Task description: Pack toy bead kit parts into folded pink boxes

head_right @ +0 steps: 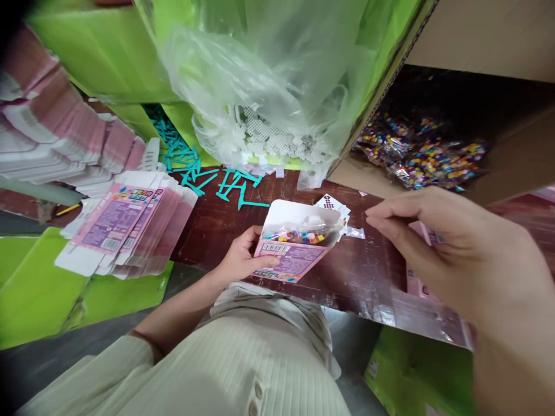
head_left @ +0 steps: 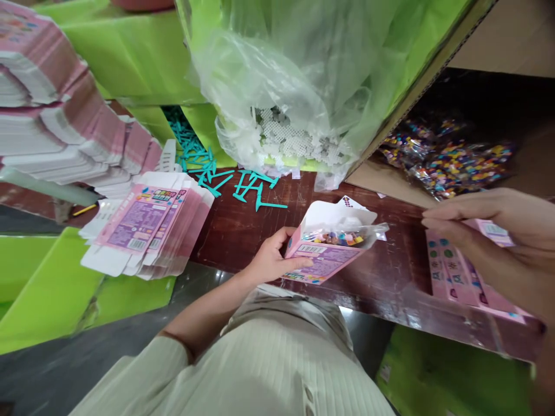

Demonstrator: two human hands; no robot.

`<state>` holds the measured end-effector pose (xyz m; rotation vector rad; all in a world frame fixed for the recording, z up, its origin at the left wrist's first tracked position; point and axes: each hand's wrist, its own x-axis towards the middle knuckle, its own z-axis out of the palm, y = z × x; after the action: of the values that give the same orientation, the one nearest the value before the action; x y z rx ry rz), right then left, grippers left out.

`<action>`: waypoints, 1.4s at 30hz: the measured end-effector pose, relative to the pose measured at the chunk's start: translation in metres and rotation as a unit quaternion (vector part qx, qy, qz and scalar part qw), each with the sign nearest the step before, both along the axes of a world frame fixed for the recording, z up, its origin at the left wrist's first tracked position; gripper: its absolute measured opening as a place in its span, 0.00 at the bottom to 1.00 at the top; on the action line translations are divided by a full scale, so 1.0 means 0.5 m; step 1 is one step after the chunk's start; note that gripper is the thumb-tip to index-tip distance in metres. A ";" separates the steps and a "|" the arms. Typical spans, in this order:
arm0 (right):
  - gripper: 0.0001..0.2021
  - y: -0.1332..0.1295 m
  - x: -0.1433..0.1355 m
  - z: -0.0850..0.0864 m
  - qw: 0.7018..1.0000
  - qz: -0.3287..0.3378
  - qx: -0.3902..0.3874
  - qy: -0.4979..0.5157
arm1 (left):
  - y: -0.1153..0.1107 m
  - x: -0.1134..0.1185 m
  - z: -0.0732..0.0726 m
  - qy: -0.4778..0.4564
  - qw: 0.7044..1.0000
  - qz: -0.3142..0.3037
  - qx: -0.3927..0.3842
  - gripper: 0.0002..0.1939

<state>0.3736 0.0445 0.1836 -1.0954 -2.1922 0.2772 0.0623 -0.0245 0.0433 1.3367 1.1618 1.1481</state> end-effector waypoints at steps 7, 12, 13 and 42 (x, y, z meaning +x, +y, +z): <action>0.10 -0.014 -0.054 -0.044 0.986 0.101 0.080 -0.106 | 0.005 0.024 -0.006 -0.042 0.999 0.006 -0.003 0.34; 0.15 -0.021 -0.048 -0.077 0.969 0.167 0.069 -0.167 | -0.003 0.021 -0.008 -0.028 0.999 0.008 -0.021 0.34; 0.16 -0.022 -0.045 -0.079 0.966 0.184 0.056 -0.171 | -0.006 0.021 -0.008 -0.028 0.999 0.006 -0.022 0.34; 0.32 -0.072 -0.040 -0.196 0.999 -0.026 -0.010 0.029 | -0.018 0.066 -0.034 -0.102 0.994 0.038 0.022 0.37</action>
<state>0.3534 0.0087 0.0858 -1.1390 -2.1109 0.3061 0.0952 -0.0337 0.0261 1.1845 1.0517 1.3391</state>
